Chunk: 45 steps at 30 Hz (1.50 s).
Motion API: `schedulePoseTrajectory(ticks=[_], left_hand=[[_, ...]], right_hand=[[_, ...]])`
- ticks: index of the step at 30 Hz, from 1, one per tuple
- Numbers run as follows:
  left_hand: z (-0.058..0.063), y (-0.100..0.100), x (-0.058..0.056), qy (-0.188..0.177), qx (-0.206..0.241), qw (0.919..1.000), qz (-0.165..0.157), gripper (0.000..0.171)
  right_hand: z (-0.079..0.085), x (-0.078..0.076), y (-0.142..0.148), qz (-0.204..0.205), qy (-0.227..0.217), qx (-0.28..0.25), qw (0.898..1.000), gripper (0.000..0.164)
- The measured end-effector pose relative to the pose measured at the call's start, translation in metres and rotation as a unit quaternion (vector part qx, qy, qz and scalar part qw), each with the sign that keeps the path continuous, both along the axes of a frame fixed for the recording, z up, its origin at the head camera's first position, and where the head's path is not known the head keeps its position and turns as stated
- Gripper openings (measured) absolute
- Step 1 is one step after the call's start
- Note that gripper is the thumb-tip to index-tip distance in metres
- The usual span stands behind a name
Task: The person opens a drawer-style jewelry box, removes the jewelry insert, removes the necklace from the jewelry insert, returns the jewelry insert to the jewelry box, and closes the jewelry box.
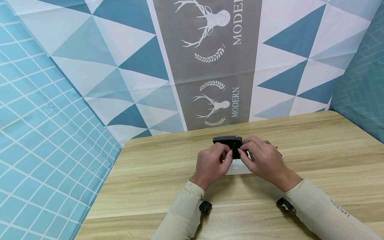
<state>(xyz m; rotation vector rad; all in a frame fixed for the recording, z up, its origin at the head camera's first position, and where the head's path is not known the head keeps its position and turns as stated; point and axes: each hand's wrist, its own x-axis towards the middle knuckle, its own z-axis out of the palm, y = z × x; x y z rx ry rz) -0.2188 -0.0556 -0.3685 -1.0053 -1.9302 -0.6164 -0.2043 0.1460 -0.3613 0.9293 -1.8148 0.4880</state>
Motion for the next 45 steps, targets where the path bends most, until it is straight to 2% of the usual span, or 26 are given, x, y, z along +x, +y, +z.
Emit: schedulePoseTrajectory(ticks=[8,16,24,28,35,45], left_hand=[[0.0030,0.0000,-0.0005,0.022,0.027,0.9994,0.006,0.004],[0.0046,-0.0007,-0.0003,0.025,0.032,0.9991,-0.013,0.004],[0.0050,-0.0005,0.0013,0.014,0.033,0.9992,-0.016,0.003],[0.0049,-0.0001,0.0026,0.000,0.027,0.9995,-0.018,0.013],[0.0040,0.0003,0.0029,-0.030,0.016,0.9993,-0.012,0.013],[0.0016,0.0004,0.0018,-0.052,0.011,0.9985,-0.010,0.017]], right_hand=[[-0.0004,-0.0002,-0.0015,0.004,-0.002,0.000,1.000,0.023],[-0.0010,-0.0008,-0.0015,0.004,-0.001,0.001,1.000,0.023],[-0.0004,-0.0005,-0.0021,0.010,0.001,-0.001,1.000,0.022],[-0.0006,-0.0005,-0.0020,0.008,0.002,-0.005,1.000,0.021],[-0.0011,-0.0006,-0.0011,0.009,-0.001,-0.005,1.000,0.022],[-0.0009,-0.0003,-0.0012,0.009,-0.005,-0.004,1.000,0.022]])
